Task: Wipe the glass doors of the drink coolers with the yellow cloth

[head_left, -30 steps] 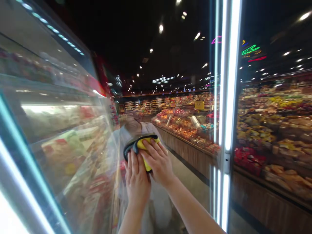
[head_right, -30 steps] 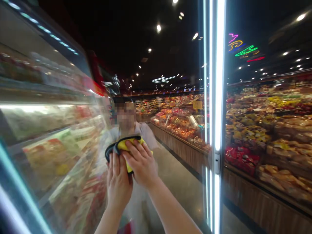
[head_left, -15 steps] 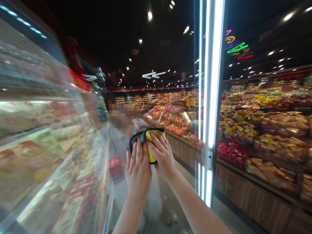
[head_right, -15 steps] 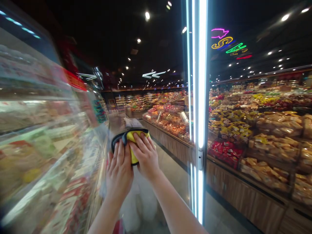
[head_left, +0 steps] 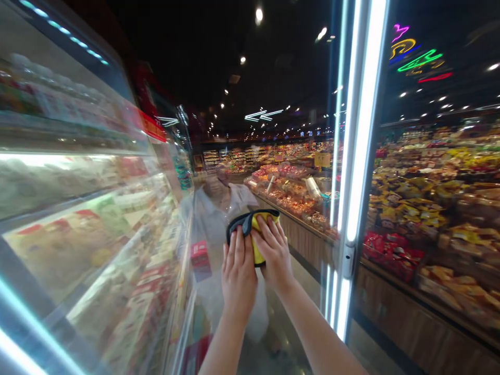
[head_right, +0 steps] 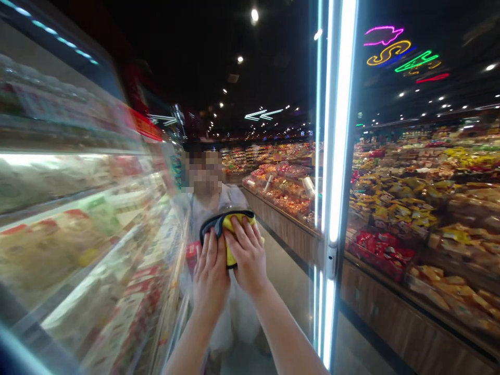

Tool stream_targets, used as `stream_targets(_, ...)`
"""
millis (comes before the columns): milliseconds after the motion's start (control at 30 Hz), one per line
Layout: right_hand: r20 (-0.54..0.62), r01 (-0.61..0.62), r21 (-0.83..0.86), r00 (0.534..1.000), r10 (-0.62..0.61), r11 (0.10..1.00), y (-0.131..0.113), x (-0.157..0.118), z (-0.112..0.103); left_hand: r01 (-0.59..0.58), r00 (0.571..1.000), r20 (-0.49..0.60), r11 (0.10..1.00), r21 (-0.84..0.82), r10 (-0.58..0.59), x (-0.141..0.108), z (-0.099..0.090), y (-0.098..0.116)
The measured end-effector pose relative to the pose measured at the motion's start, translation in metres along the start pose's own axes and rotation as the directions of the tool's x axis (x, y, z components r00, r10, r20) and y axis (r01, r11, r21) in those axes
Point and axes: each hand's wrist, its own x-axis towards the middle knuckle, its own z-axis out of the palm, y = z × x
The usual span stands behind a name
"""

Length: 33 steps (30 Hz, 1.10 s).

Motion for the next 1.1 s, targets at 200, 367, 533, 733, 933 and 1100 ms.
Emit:
stream_targets(200,-0.086,-0.084,0.007,0.993,0.084,0.996,0.047,0.034,-0.026,-0.019,1.0,-0.026,0.999,-0.051,0.018,0.059,0.025,0.037)
stream_targets(367,-0.113,-0.167,-0.006,0.98,0.166,0.986,0.064,-0.022,-0.026,-0.124,0.992,0.004,0.992,-0.013,0.124,0.022,0.042,0.06)
stream_targets(533,-0.003,-0.051,0.007,0.999,0.051,0.999,0.062,-0.022,-0.026,-0.041,0.999,-0.003,0.999,0.007,0.041,0.007,0.04,0.055)
stream_targets(733,-0.055,-0.063,0.021,0.996,0.064,0.998,0.109,0.024,-0.051,-0.063,0.998,-0.002,0.996,-0.062,0.063,0.072,0.057,0.084)
stream_targets(933,-0.097,-0.152,0.006,0.984,0.152,0.988,0.111,-0.036,-0.043,-0.168,0.986,0.013,0.986,-0.019,0.169,0.027,0.069,0.094)
stream_targets(1100,-0.011,-0.03,0.054,0.999,0.03,0.998,0.121,-0.011,-0.049,-0.089,0.996,0.004,0.996,-0.024,0.09,0.04,0.07,0.095)
